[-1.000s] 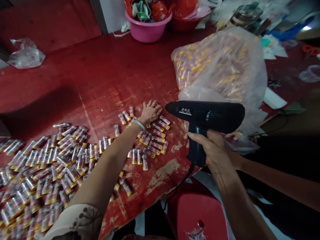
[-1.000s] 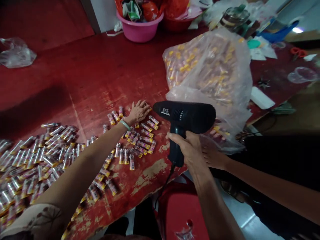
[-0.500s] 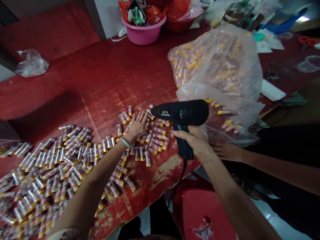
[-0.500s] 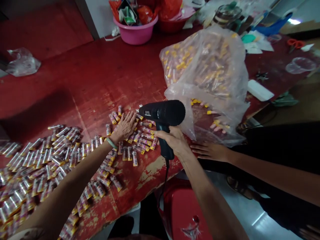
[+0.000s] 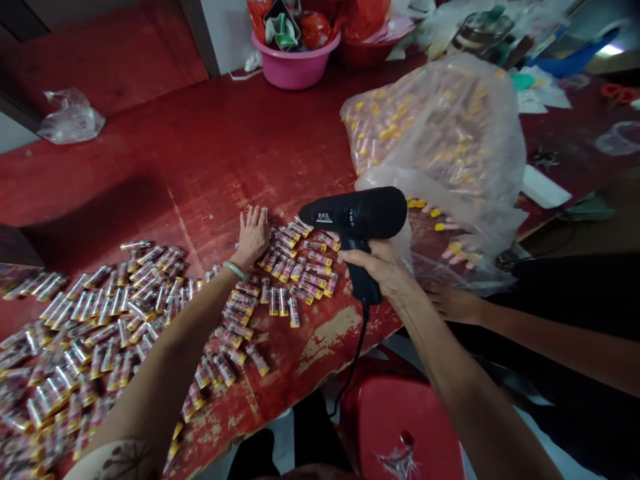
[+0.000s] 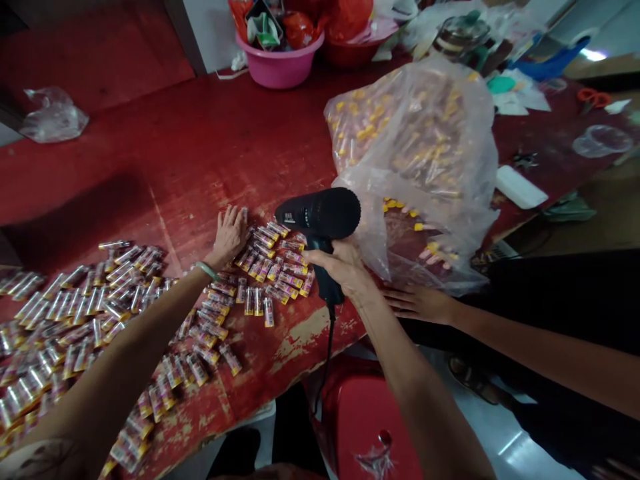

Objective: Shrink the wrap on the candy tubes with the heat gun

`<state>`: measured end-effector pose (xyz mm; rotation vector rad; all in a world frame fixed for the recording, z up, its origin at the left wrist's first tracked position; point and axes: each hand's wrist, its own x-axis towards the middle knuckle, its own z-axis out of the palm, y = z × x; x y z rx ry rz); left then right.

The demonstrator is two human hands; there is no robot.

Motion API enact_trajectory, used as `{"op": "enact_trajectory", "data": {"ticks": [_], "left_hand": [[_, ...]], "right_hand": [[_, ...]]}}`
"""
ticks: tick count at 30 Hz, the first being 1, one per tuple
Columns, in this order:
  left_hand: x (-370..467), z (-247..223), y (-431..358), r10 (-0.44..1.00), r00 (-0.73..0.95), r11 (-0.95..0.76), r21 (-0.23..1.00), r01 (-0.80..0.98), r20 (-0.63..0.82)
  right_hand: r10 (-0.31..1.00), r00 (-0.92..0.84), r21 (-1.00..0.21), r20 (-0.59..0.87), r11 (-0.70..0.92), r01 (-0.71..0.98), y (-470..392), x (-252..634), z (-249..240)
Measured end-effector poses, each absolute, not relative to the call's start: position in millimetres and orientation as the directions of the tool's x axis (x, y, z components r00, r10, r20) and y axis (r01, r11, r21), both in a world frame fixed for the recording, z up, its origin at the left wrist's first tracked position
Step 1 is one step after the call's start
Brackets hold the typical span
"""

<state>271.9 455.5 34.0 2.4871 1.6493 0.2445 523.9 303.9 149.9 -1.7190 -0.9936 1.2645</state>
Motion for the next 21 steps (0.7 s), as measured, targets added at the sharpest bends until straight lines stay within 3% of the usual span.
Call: {"op": "enact_trajectory", "data": {"ticks": [2,7,14,18,21], "left_hand": [[275.8,35.5,465.3,0.899,0.437,-0.426,0.198,0.883,-0.015],[274.0,30.6,462.3,0.838,0.54,-0.526,0.152,0.837,-0.074],[254.8,30.4,432.9,0.84,0.542,-0.534,0.133,0.835,-0.032],[293.0,36.8,414.2,0.767,0.64,-0.638,0.153,0.755,0.037],[327.3,37.6,400.6,0.725,0.688,-0.679,0.177,0.713,0.008]], "right_hand": [[0.9,0.24,-0.901,-0.364,-0.406,0.155,305.1,525.0,151.3],[0.913,0.108,-0.892,-0.394,-0.408,0.192,295.0,527.1,161.5],[0.778,0.476,-0.836,-0.41,-0.529,0.144,239.3,556.3,178.2],[0.715,0.432,-0.773,-0.549,-0.631,0.063,216.1,555.5,180.9],[0.729,0.447,-0.803,-0.519,-0.595,0.038,208.5,554.6,172.2]]}}
